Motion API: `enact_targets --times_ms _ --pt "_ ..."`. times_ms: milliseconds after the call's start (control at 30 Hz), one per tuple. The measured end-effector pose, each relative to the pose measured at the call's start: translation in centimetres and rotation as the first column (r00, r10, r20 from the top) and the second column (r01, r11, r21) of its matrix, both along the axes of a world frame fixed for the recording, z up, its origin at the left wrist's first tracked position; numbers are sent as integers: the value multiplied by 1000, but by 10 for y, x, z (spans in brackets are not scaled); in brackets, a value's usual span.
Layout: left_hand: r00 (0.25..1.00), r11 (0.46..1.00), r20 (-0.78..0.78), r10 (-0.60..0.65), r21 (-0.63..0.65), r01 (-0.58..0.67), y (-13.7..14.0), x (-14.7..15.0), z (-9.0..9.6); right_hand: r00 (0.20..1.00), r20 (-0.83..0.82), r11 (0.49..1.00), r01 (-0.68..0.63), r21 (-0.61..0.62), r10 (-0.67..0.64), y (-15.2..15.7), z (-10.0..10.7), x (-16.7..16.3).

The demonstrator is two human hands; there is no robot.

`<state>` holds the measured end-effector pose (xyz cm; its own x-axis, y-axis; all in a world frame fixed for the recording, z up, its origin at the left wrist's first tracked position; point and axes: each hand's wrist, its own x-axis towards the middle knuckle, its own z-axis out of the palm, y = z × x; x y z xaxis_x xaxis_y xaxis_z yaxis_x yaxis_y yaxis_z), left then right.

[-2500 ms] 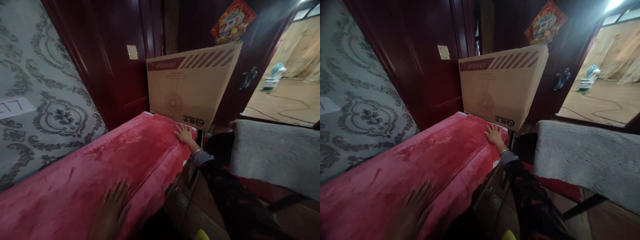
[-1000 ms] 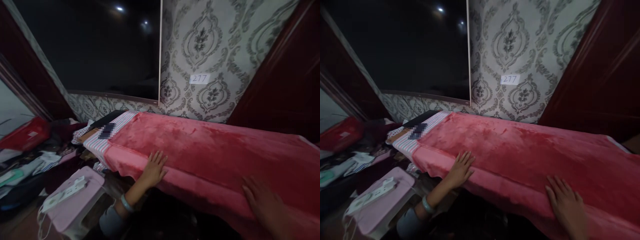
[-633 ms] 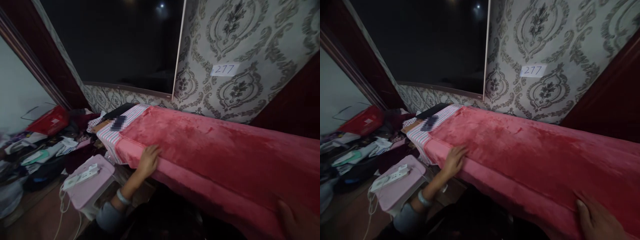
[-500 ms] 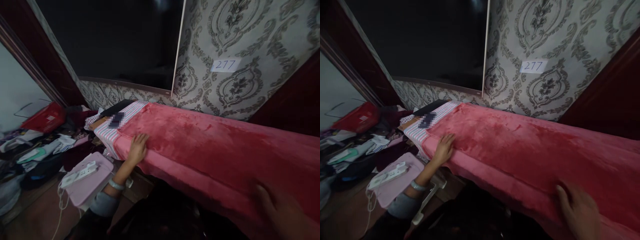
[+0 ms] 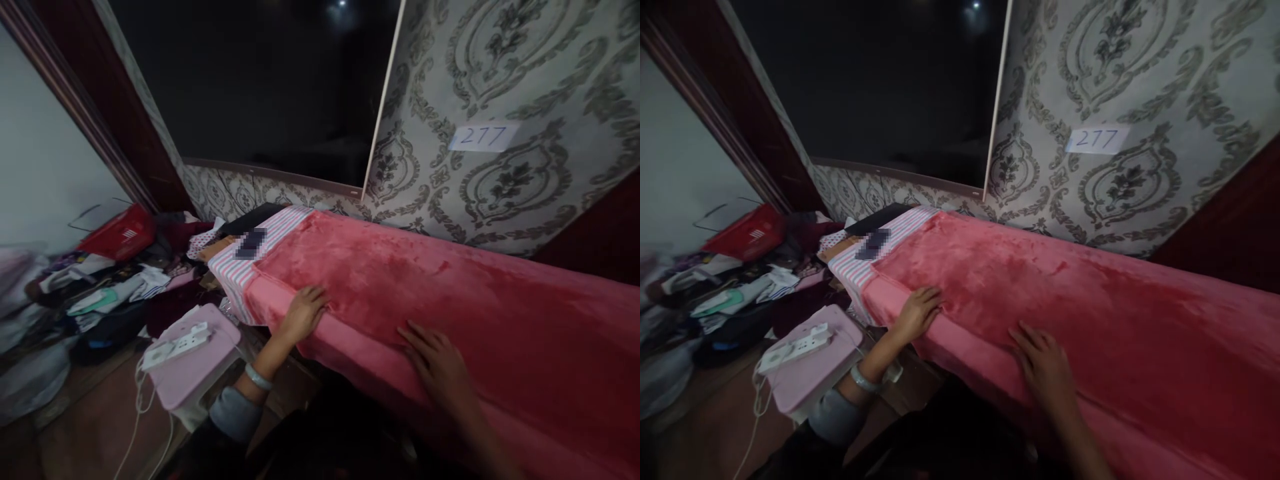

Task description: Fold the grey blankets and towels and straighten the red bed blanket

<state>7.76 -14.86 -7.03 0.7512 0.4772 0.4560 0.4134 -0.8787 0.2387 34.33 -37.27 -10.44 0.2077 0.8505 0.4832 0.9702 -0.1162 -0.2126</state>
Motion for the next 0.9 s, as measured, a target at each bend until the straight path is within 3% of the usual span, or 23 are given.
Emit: enact_targets --times_ms 200,333,400,500,633,733,900 --pt "997 998 77 -13 -63 18 -10 -5 -2 976 -150 987 -150 51 157 -6 -5 5" --pt "992 988 118 -38 -144 54 9 -10 20 955 -240 985 -172 28 174 -2 17 8" --pt "992 992 120 40 -122 -26 28 -8 35 955 -250 987 -158 35 162 15 32 8" --pt "963 963 16 269 -26 -268 57 -2 48 978 -152 990 -139 38 143 52 44 2" --pt "823 846 -216 525 32 -532 74 -5 34 986 -26 969 -170 -182 168 83 34 -19" --pt "750 790 -265 606 88 -607 71 -16 16 979 -12 919 -194 -344 202 79 20 -31" --pt "699 739 -254 668 118 -663 61 -30 10 968 -60 880 -246 -406 244 56 17 -38"
